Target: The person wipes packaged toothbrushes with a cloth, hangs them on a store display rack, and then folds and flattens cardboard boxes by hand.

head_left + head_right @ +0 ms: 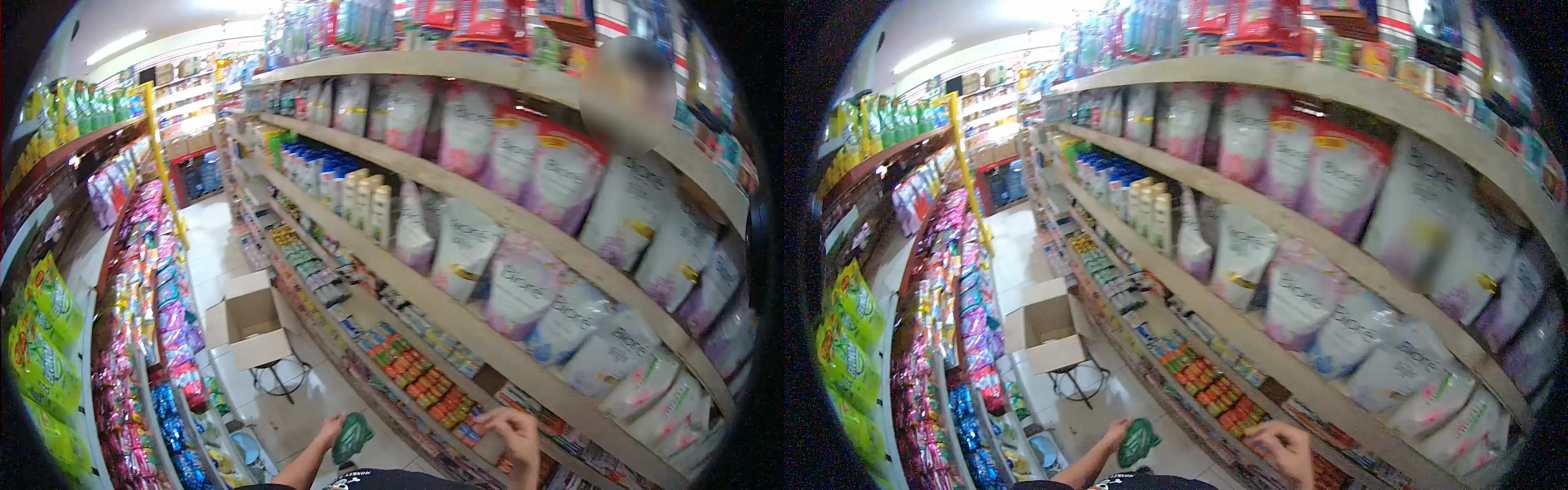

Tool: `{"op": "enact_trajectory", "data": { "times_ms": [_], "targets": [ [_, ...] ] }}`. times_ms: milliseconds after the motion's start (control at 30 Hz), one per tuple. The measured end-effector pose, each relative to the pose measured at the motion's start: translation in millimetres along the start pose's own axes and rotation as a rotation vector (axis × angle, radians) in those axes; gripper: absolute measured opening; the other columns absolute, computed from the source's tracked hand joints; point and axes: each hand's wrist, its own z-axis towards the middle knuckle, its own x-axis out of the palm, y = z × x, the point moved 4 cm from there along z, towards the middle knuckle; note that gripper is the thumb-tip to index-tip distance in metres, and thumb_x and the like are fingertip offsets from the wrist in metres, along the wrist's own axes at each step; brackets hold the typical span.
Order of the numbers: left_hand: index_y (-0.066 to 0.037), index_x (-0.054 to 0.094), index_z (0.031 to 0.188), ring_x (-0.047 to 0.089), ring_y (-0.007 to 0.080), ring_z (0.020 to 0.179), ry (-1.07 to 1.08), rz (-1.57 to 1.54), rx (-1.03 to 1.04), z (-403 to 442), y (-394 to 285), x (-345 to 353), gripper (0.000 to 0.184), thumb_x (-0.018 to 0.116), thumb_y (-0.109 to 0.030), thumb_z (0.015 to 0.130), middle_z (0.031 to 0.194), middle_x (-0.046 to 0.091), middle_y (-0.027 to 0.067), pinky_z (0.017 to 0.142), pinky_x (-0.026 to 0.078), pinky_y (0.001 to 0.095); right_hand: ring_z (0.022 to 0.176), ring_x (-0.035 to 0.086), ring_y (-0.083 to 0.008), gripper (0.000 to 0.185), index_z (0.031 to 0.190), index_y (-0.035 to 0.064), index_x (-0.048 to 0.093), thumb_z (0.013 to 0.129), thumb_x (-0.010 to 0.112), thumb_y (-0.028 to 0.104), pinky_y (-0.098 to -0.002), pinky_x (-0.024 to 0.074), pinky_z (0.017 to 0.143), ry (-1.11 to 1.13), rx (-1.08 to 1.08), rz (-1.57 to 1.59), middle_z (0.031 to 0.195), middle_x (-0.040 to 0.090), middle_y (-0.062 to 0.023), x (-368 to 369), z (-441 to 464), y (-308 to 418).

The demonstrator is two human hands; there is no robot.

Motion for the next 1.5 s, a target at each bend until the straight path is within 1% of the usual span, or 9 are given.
{"op": "enact_trajectory", "data": {
  "times_ms": [100,333,500,700,833,1100,1200,1433,1500],
  "targets": [
    [0.0,0.057,0.101,0.059,0.0177,0.075,0.122,-0.519,-0.092,-35.6,-89.8,-3.0,0.038,0.046,-0.035,0.091,0.087,0.062,0.0082,0.069,0.048,0.0316,0.096,0.056,-0.0174,0.016,0.09,-0.0007,0.062,0.082,0.06,0.013,-0.031,0.0461,0.078,0.136,0.164,0.022,0.102,0.06,-0.0119,71.9,50.0,-77.9],
    [0.0,0.054,0.102,0.059,0.0158,0.073,0.26,-0.785,0.006,-66.4,-189.1,-39.9,0.039,0.054,-0.036,0.087,0.087,0.061,0.0065,0.067,0.049,0.0297,0.112,0.046,-0.0213,0.052,0.125,0.0047,0.04,0.081,0.064,0.019,-0.0354,0.0431,0.086,0.472,0.292,-0.087,0.126,0.042,-0.0125,212.5,111.6,-132.7],
    [0.0,0.046,0.111,0.056,0.0121,0.077,0.066,-0.715,0.047,-57.1,-185.0,-74.0,0.048,0.06,-0.036,0.083,0.09,0.057,0.0046,0.066,0.047,0.028,0.113,0.043,-0.022,0.06,0.128,0.0048,0.037,0.079,0.066,0.023,-0.033,0.0418,0.087,0.652,0.198,-0.119,0.126,0.042,-0.0127,283.8,131.3,-163.3],
    [-0.005,0.057,0.09,0.059,0.0152,0.071,-0.246,-0.982,0.075,-22.7,-145.3,-147.0,0.026,0.051,-0.031,0.088,0.083,0.06,0.0049,0.065,0.049,0.0301,0.106,0.048,-0.0173,0.052,0.123,0.0052,0.045,0.079,0.066,0.025,-0.0309,0.0447,0.08,1.197,0.177,-0.28,0.121,0.047,-0.0122,350.2,168.1,-187.0],
    [-0.009,0.051,0.078,0.055,0.0151,0.067,-0.319,-1.172,0.038,-5.8,-139.6,-191.0,0.01,0.052,-0.017,0.084,0.076,0.054,0.0032,0.062,0.049,0.0297,0.092,0.056,-0.0139,0.036,0.112,0.0048,0.055,0.08,0.064,0.019,-0.0289,0.0455,0.078,1.117,0.166,-0.192,0.099,0.061,-0.0089,395.6,255.1,-201.7],
    [-0.009,0.048,0.105,0.055,0.0167,0.083,-0.682,-0.953,-0.002,22.9,-155.2,-265.3,0.026,0.051,0.001,0.081,0.092,0.055,0.0062,0.073,0.048,0.0314,0.076,0.061,-0.0205,0.028,0.097,0.0046,0.06,0.074,0.066,0.019,-0.0312,0.0484,0.071,0.874,0.205,-0.308,0.09,0.062,-0.0113,554.3,425.9,-338.6],
    [-0.006,0.055,0.097,0.049,0.0137,0.09,-0.721,-0.844,-0.031,44.6,-145.9,-277.7,0.018,0.05,0.003,0.081,0.092,0.055,0.0029,0.083,0.039,0.0267,0.103,0.051,-0.0344,0.054,0.117,0.0146,0.048,0.07,0.067,0.033,-0.0442,0.0443,0.081,0.984,0.057,-0.639,0.127,0.038,-0.0194,621.0,438.4,-387.9],
    [0.001,0.063,0.087,0.051,0.0119,0.082,-0.626,-0.854,-0.174,89.1,-178.0,-286.7,0.015,0.052,0.004,0.077,0.085,0.059,0.0046,0.077,0.039,0.0229,0.098,0.054,-0.0419,0.08,0.129,0.0153,0.033,0.063,0.071,0.04,-0.0505,0.0447,0.08,1.13,0.091,-1.057,0.136,0.02,-0.0266,676.0,432.1,-431.6],
    [0.001,0.064,0.088,0.052,0.0106,0.079,-0.632,-0.85,-0.177,92.4,-182.3,-291.5,0.014,0.055,0.001,0.077,0.086,0.06,0.004,0.073,0.04,0.0225,0.094,0.056,-0.0412,0.067,0.123,0.0112,0.039,0.066,0.068,0.033,-0.0487,0.0468,0.077,1.114,0.102,-1.025,0.129,0.033,-0.028,672.8,440.5,-441.3]
  ]
}}
